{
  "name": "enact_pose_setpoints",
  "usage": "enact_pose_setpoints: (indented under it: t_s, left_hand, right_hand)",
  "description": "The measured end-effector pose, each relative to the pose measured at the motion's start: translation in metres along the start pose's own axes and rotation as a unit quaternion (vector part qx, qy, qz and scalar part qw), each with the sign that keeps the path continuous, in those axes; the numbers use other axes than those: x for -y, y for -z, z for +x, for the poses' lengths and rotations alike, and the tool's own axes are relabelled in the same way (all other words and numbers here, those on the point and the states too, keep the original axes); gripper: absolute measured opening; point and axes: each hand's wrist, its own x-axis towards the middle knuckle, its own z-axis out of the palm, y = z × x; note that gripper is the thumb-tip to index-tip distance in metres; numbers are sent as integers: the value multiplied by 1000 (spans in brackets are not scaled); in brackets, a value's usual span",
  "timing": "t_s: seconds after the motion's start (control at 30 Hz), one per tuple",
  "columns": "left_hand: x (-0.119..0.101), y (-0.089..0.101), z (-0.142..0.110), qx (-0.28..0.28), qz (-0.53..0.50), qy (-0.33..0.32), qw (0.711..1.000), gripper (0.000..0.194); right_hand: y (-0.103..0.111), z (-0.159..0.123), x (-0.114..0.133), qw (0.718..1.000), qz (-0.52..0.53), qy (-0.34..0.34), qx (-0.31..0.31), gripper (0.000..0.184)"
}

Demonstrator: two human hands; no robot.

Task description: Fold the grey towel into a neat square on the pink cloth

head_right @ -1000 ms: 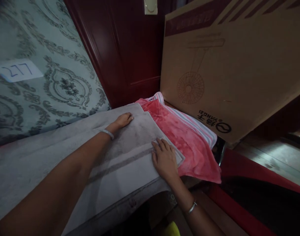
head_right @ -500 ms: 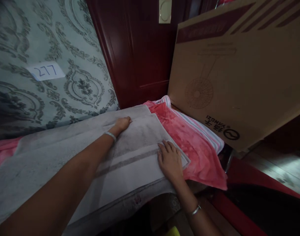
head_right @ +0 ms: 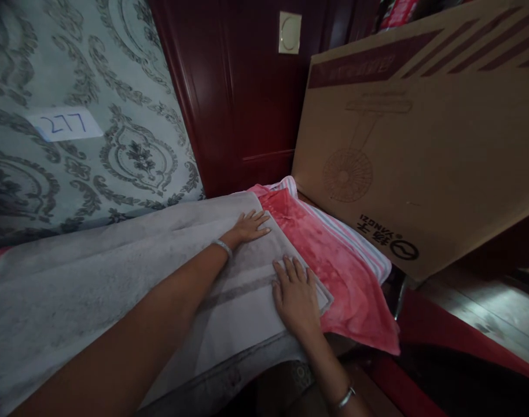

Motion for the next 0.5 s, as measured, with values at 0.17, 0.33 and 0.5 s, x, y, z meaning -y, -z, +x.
enact_pose_setpoints:
  t_s: [0.17,0.33,0.5]
  left_hand:
    - [-5,5,-4,8,14,10,1000,72]
    - [-18,9,-35,19,21,58,998,69]
    - [1,5,-128,19,17,41,999,67]
  right_hand:
    - [4,1,1,1000,2,-2,10,45]
    - [9,1,3,1000,3,-9,21,46]
    - [8,-2,-1,999,22,-10,31,48]
